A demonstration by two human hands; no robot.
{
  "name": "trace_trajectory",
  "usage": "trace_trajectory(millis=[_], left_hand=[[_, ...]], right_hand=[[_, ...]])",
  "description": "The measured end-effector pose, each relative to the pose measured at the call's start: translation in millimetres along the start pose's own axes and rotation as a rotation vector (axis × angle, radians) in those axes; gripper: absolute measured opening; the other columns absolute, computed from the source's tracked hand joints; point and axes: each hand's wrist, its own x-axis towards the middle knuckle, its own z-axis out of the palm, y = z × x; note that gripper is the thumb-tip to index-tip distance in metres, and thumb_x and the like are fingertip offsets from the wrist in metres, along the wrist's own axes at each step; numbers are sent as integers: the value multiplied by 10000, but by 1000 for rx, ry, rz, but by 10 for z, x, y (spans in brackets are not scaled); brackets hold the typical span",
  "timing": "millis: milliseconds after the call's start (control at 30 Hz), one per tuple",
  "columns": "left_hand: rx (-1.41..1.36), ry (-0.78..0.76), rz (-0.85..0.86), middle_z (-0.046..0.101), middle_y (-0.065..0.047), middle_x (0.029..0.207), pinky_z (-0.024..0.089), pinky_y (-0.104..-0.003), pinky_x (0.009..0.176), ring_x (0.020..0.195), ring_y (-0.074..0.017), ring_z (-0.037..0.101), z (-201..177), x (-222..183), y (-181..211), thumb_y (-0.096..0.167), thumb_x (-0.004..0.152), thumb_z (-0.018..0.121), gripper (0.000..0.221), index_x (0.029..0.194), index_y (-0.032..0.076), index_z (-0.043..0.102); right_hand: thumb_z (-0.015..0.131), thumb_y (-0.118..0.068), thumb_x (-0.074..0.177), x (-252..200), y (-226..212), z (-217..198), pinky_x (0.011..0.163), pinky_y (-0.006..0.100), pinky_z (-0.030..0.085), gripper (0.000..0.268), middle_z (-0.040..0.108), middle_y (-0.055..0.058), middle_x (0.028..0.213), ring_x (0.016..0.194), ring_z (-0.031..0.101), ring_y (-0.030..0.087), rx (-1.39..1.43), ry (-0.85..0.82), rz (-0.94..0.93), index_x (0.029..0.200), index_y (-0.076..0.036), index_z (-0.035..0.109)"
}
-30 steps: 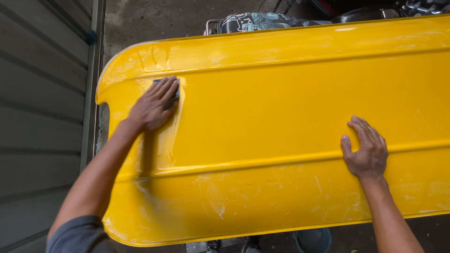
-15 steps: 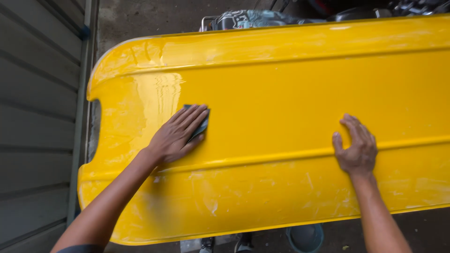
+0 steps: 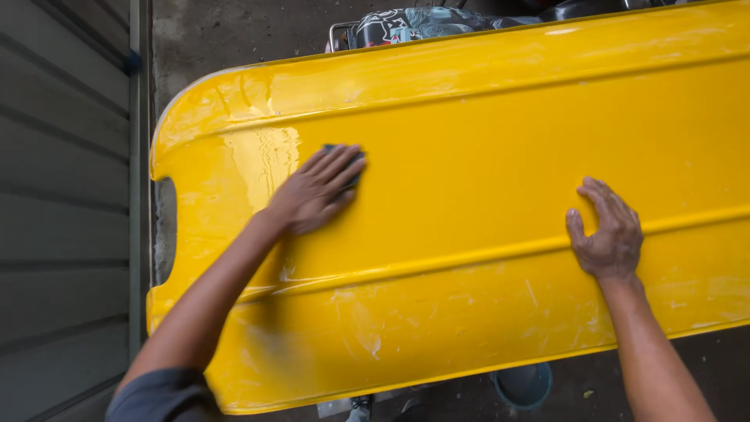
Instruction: Sand the yellow bodywork of a vehicle using sandpaper and water.
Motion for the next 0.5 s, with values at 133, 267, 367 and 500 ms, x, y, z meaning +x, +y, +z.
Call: trace_trajectory(millis=[133, 267, 367, 500], left_hand=[[46, -20, -139, 211, -150, 1692, 98, -476, 1260, 1563, -314, 166, -58, 96, 65, 489, 1039, 382, 702, 1618, 108, 267], [38, 39, -25, 269, -163, 1674, 117, -464, 1284, 1562, -312, 228, 471, 1266, 380, 510, 1024, 394, 720, 1603, 89, 310], [-35, 72, 48, 282, -159, 1680, 117, -487, 1274, 1560, -350, 220, 375, 1040, 392, 455, 1080, 358, 632, 1597, 94, 321], [-8, 6, -112, 276, -151, 1681, 134, -487, 1263, 1554, -320, 228, -115, -488, 386, 404, 1056, 359, 628, 1606, 102, 323]], right_hand=[[672, -218, 963, 127, 20, -59, 1112, 453, 467, 358, 667, 119, 1443, 1363, 610, 319, -11, 10, 30, 1291, -74, 676], [667, -211, 982, 32, 154, 19, 1139, 449, 471, 331, 666, 127, 1426, 1356, 614, 311, 18, 15, -12, 1277, -61, 671], [662, -209, 1011, -10, 200, 13, 1159, 430, 474, 301, 667, 132, 1403, 1349, 616, 303, 26, 24, -45, 1267, -51, 672], [663, -204, 1020, 12, 185, 52, 1136, 413, 477, 292, 671, 132, 1411, 1352, 624, 296, 5, 33, -32, 1267, -49, 677]])
